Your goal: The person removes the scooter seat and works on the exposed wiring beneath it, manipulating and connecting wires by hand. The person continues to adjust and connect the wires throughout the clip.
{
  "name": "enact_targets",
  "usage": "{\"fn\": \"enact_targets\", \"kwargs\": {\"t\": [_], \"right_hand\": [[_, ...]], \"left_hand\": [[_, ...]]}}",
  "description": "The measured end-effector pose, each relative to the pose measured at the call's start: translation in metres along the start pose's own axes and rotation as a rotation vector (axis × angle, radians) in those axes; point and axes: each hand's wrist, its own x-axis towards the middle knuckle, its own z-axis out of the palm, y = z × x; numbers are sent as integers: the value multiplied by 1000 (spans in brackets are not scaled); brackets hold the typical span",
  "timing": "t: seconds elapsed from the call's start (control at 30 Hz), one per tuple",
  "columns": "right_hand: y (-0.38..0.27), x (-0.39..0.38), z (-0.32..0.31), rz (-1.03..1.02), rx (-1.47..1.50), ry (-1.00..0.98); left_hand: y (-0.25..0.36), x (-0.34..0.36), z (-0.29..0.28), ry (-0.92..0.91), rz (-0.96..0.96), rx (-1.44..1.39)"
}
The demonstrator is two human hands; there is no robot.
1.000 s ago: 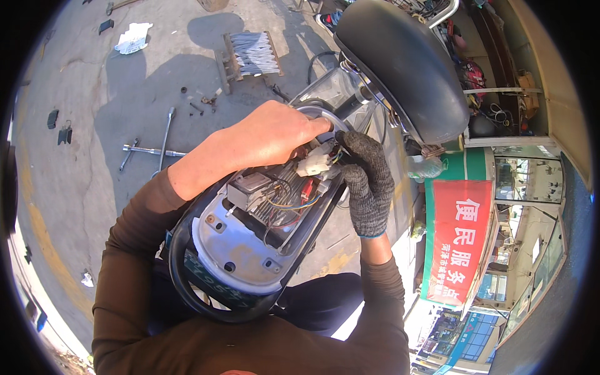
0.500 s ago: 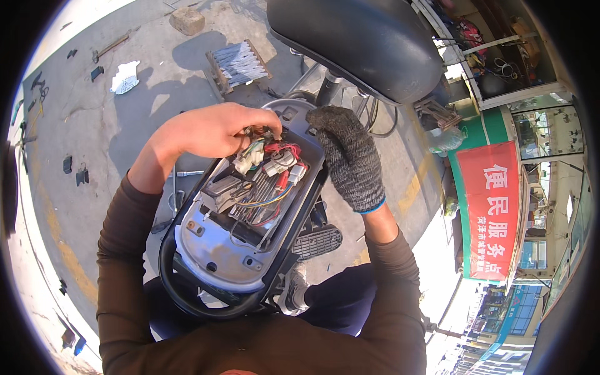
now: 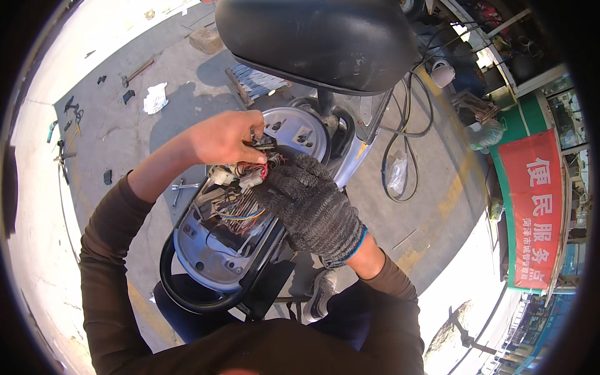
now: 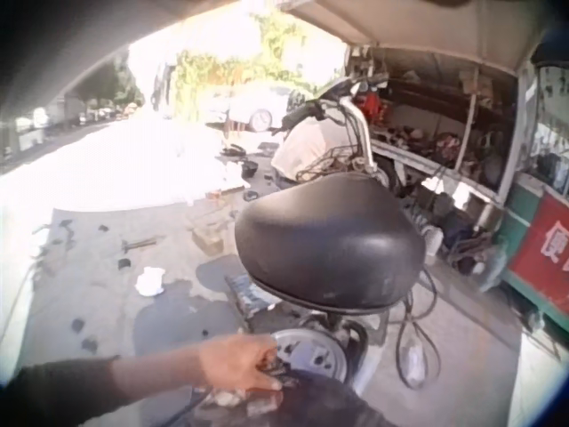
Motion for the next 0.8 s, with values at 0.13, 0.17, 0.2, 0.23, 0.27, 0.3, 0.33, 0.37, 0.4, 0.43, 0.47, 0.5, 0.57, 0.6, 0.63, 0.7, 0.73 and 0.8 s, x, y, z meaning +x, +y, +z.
{"fn": "enact_targets", "kwargs": {"t": [0.13, 0.17, 0.2, 0.23, 0.27, 0.3, 0.33, 0.37, 0.4, 0.43, 0.47, 0.5, 0.57, 0.6, 0.63, 0.7, 0.73, 0.8], "right_hand": [[0, -10, 14, -90, 32, 20], [-2, -10, 17, -91, 37, 56], [-4, -12, 20, -86, 37, 87], [-4, -14, 23, -79, 36, 118], [-4, -16, 24, -71, 35, 149], [-4, -16, 25, -78, 36, 176], [-4, -17, 26, -84, 37, 202], [-3, -17, 27, -88, 37, 229], [-3, -19, 28, -88, 49, 235], [-2, -20, 29, -86, 60, 241], [-2, -22, 30, -84, 72, 248], [-2, -22, 31, -84, 70, 253], [-2, -21, 29, -83, 67, 263], [-3, -21, 29, -84, 64, 270], [-4, -21, 28, -84, 60, 277], [-3, -22, 30, -76, 66, 285], [-2, -23, 32, -76, 76, 290], [0, -23, 35, -73, 93, 300]], "left_hand": [[-1, 0, -1, -127, -136, -135], [-2, -5, 0, -115, -209, -233], [4, -5, -4, -107, -234, -220], [13, -5, -10, -100, -258, -207], [18, -3, -14, -93, -282, -194], [15, -4, -13, -45, -251, -227], [14, -5, -16, -56, -286, -294], [14, -4, -21, -67, -321, -361], [12, -4, -24, -81, -354, -433], [7, -5, -24, -51, -341, -525], [-2, -6, -26, -67, -338, -581], [-9, -7, -30, -82, -340, -637], [-18, -6, -33, -116, -387, -740], [-21, -6, -32, -114, -378, -812], [-28, -8, -30, -110, -369, -885], [-40, -11, -23, -72, -360, -978], [-43, -16, -24, -90, -365, -963], [-41, -21, -26, -128, -374, -933]]}}
